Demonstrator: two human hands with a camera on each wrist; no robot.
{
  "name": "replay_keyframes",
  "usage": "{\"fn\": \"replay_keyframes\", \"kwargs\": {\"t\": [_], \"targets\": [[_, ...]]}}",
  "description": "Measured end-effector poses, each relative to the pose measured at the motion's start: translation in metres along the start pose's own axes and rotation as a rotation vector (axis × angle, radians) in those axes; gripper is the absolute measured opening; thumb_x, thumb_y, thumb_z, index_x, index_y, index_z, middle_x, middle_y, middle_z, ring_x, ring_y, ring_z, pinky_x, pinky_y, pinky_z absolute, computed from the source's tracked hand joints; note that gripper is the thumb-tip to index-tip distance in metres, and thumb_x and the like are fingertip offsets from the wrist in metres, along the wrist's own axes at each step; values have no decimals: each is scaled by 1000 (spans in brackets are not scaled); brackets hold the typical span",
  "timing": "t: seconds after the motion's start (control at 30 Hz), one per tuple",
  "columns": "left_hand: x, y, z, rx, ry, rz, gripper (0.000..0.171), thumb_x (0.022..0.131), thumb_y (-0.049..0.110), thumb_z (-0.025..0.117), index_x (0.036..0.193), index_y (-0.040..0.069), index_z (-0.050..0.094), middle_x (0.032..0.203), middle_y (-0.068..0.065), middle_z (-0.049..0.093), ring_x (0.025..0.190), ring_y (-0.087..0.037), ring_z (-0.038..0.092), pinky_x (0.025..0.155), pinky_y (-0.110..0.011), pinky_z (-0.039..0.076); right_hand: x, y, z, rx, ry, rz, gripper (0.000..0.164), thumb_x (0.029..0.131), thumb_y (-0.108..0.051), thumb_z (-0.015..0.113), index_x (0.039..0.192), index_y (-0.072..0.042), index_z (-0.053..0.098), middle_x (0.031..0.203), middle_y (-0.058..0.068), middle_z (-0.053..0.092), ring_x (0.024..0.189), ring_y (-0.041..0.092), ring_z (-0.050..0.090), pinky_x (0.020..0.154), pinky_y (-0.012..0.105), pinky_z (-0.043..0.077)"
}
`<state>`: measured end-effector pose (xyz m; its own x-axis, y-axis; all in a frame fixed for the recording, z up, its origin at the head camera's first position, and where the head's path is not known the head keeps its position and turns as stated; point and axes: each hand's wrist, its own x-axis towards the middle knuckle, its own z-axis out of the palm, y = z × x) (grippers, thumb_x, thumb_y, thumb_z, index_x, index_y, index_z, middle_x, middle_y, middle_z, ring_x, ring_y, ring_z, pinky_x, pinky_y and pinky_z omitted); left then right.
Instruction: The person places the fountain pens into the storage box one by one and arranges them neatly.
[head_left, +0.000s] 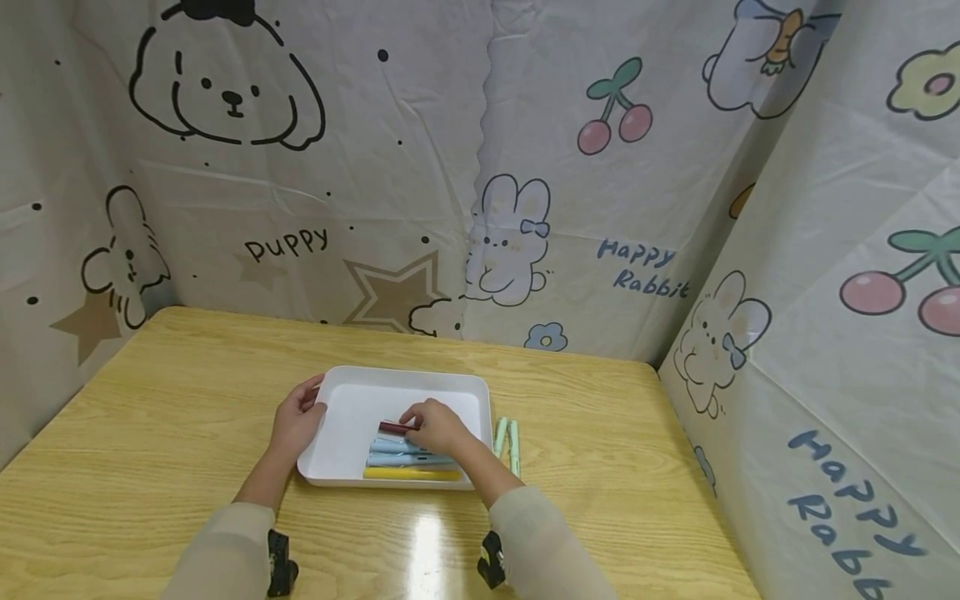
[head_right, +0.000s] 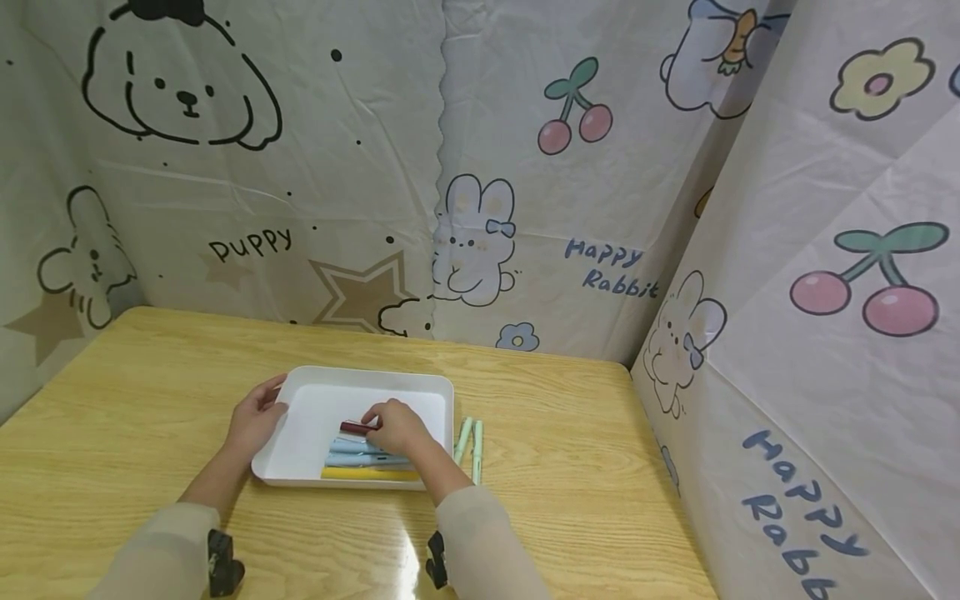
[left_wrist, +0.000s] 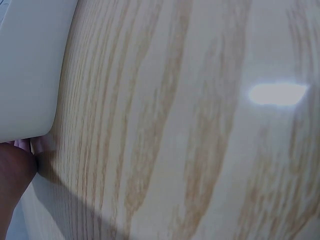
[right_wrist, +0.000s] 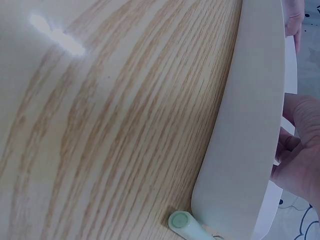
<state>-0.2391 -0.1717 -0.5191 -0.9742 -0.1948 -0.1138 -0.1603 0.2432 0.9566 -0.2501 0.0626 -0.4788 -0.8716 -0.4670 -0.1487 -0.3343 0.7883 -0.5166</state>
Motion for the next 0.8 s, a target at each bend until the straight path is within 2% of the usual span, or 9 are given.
{"fn": "replay_keyframes", "kwargs": {"t": [0.43,0.8], "targets": [[-1,0,2,3,0,0,52,94,6,39,146,8,32,141,-23,41,126,-34,41,103,-44,37,-3,4,-2,16,7,24,22,84,-18,67,105,-14,69,93,3,63,79,10,55,70,24,46],[-1,1,1,11,10,1,52,94,7,40,145,8,33,141,-22,41,126,-33,42,103,-43,37,-9,4,-18,15,38,0,23,86,-21,64,107,-14,68,96,6,63,81,14,57,67,25,45]]}}
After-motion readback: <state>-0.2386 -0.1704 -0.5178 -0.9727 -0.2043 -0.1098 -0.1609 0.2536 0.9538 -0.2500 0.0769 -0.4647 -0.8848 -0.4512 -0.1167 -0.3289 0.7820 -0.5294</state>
